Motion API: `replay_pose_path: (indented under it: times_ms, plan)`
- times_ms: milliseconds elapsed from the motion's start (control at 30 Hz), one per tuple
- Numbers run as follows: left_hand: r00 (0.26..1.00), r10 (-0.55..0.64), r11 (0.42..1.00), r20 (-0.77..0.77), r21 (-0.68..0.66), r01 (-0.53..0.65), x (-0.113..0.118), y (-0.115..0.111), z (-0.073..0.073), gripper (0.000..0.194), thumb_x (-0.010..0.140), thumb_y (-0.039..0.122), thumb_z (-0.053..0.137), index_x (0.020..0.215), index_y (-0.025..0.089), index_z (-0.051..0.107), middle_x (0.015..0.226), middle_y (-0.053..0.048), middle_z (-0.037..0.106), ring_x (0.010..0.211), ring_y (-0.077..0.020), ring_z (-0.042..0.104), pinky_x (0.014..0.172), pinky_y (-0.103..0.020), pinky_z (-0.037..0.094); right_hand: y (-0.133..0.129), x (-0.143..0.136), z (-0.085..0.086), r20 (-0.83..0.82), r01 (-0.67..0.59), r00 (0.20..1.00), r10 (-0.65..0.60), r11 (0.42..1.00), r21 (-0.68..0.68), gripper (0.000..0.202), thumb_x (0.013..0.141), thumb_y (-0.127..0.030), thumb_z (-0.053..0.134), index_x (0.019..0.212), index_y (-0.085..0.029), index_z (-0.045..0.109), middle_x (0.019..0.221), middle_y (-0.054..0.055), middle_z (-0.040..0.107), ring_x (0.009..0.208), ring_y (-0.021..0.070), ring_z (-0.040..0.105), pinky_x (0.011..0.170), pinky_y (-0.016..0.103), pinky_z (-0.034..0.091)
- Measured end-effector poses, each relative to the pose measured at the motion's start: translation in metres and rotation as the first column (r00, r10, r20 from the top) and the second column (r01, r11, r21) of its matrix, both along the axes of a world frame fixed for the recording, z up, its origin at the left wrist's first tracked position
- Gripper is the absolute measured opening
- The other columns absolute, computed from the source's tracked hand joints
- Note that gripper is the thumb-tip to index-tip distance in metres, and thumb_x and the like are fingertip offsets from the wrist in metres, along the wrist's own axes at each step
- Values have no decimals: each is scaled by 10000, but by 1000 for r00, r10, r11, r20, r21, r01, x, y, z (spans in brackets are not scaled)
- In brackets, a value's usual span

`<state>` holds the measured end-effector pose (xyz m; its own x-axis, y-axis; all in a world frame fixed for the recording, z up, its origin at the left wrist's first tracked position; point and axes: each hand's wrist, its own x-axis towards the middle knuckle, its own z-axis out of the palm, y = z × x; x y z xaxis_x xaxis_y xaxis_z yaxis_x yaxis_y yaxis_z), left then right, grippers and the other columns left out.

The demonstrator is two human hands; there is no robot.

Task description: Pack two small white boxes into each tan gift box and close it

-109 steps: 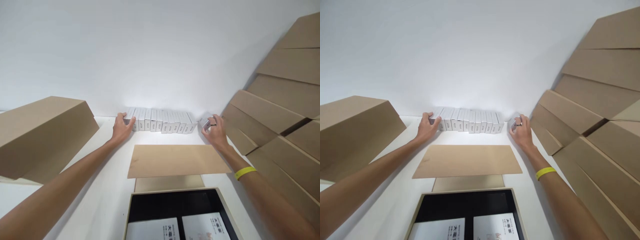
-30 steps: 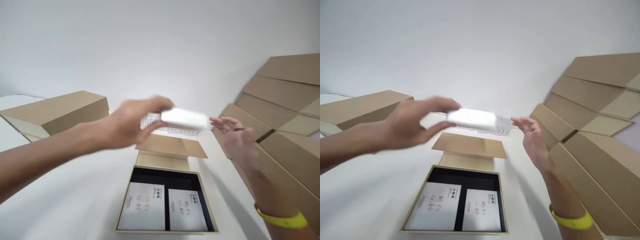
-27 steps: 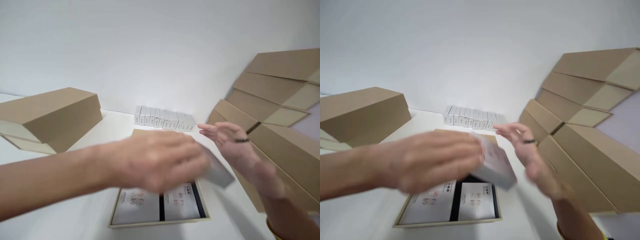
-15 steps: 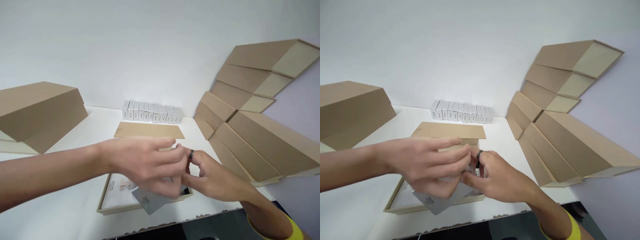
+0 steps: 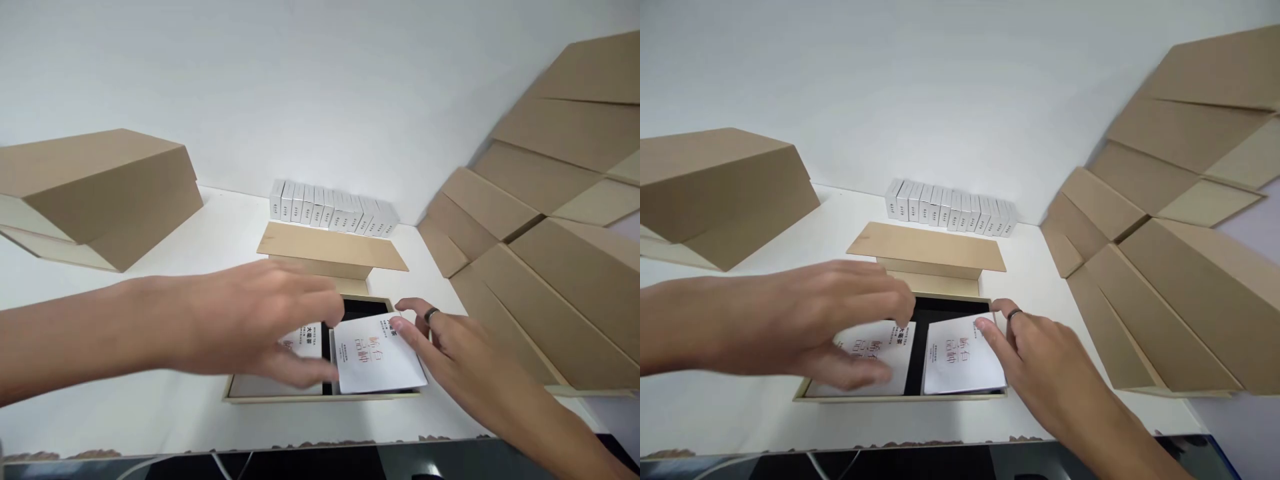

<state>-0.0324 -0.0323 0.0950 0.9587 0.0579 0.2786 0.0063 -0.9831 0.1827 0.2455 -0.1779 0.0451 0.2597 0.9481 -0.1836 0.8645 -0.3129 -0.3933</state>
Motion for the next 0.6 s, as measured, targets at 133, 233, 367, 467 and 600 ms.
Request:
replay_pose_path:
  times_ms: [133,233,367,467,600]
  plan:
    - [982,76,993,-171,-80,-91,-6,-14,-15,570,717,705,794,1047,255,676,1008,-54,747,805,-253,704,679,-330,546,9,-12,12,233,-355,922,309,916,187,682,940,-805,350,1339,-311,600,1182,110,688,1050,381,644,858,568,513]
    - [920,102,984,-379,-100,-150,-2,-19,-20,774,748,662,758,1359,217,594,1294,-129,702,1043,-326,710,869,-388,549,17,-28,21,35,-637,770,637,771,-24,614,969,-719,487,1481,-382,451,1480,41,498,1417,299,404,1123,499,426]
    - [844,122,960,-522,-153,-233,4,-20,-24,825,731,542,774,1446,218,520,1331,-136,682,1111,-344,692,945,-407,513,25,-44,24,-107,-630,773,626,735,-250,764,937,-756,516,1567,-367,327,1447,74,461,1387,319,391,1131,550,417]
    - [840,141,950,-523,-168,-264,6,-19,-24,686,685,510,792,1288,229,624,1158,-107,731,976,-335,716,858,-399,517,29,-47,23,-152,-637,766,624,710,-300,816,911,-707,618,1592,-452,249,1412,58,473,1304,329,474,1078,562,460]
    - [762,159,944,-628,-129,-303,10,-17,-21,661,652,529,797,1227,235,658,1057,-98,729,864,-336,705,717,-388,497,32,-46,28,-135,-664,739,661,679,-313,814,891,-592,724,1565,-517,273,1409,37,468,1289,327,496,1076,557,466]
